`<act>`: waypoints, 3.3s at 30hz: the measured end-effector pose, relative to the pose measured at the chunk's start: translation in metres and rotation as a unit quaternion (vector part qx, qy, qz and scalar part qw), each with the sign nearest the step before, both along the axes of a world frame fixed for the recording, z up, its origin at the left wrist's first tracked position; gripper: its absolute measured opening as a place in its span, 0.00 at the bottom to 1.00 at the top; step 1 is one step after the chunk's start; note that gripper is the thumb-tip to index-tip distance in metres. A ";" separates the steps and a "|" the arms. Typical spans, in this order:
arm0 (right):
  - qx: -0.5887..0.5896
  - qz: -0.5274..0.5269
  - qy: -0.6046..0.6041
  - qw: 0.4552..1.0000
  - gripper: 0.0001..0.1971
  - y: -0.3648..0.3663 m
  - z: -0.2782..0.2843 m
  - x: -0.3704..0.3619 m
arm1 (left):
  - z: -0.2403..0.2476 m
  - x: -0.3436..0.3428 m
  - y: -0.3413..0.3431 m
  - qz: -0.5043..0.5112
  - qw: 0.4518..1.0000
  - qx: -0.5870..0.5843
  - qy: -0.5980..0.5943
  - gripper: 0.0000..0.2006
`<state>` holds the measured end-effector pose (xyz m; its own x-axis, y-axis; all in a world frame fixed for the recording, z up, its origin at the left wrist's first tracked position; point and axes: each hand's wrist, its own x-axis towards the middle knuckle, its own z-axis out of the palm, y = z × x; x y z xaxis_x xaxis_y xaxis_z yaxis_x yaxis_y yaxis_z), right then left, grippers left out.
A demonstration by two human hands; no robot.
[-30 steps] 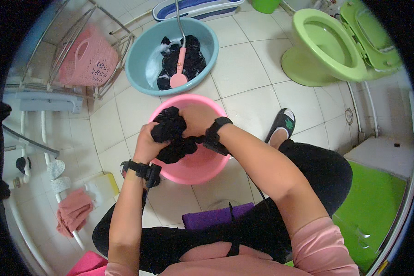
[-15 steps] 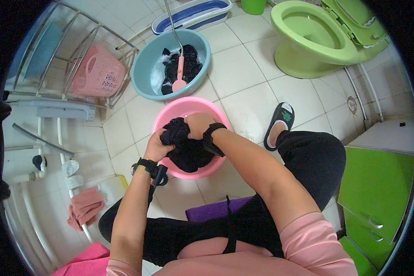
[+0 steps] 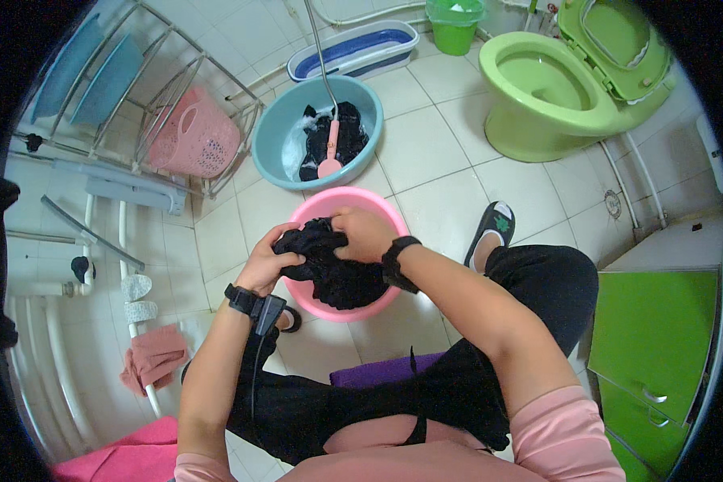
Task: The person hand washes a black garment in a pink basin, repeatedly scrubbing and wringing it. They then transfer the garment to a blue basin and rinse it under running water from a handheld shower head.
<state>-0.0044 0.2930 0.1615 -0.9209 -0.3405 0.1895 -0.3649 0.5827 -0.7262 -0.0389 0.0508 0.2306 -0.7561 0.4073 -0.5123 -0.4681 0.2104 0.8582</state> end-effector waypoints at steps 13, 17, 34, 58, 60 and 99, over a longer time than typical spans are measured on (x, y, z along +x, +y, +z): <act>-0.037 0.040 -0.022 0.998 0.35 -0.009 0.059 0.017 | 0.025 -0.005 0.002 0.023 0.915 0.292 -0.278 0.19; -0.053 0.049 -0.167 0.983 0.26 0.012 0.057 -0.005 | -0.004 0.006 0.001 -0.064 0.977 0.177 -0.096 0.25; -0.209 -0.132 -0.254 0.935 0.24 0.044 0.080 -0.020 | 0.016 -0.032 0.009 0.007 0.994 -0.029 0.106 0.21; -0.191 0.121 -0.150 0.962 0.56 -0.014 0.103 -0.014 | 0.054 -0.010 0.026 0.099 0.972 0.168 -0.128 0.11; -0.179 0.105 -0.111 0.972 0.49 -0.017 0.100 -0.013 | 0.048 -0.012 0.025 0.073 0.960 0.230 -0.142 0.12; -0.611 -0.065 -0.185 0.767 0.12 0.133 0.188 -0.018 | 0.204 -0.022 0.004 0.075 0.908 -0.200 0.359 0.26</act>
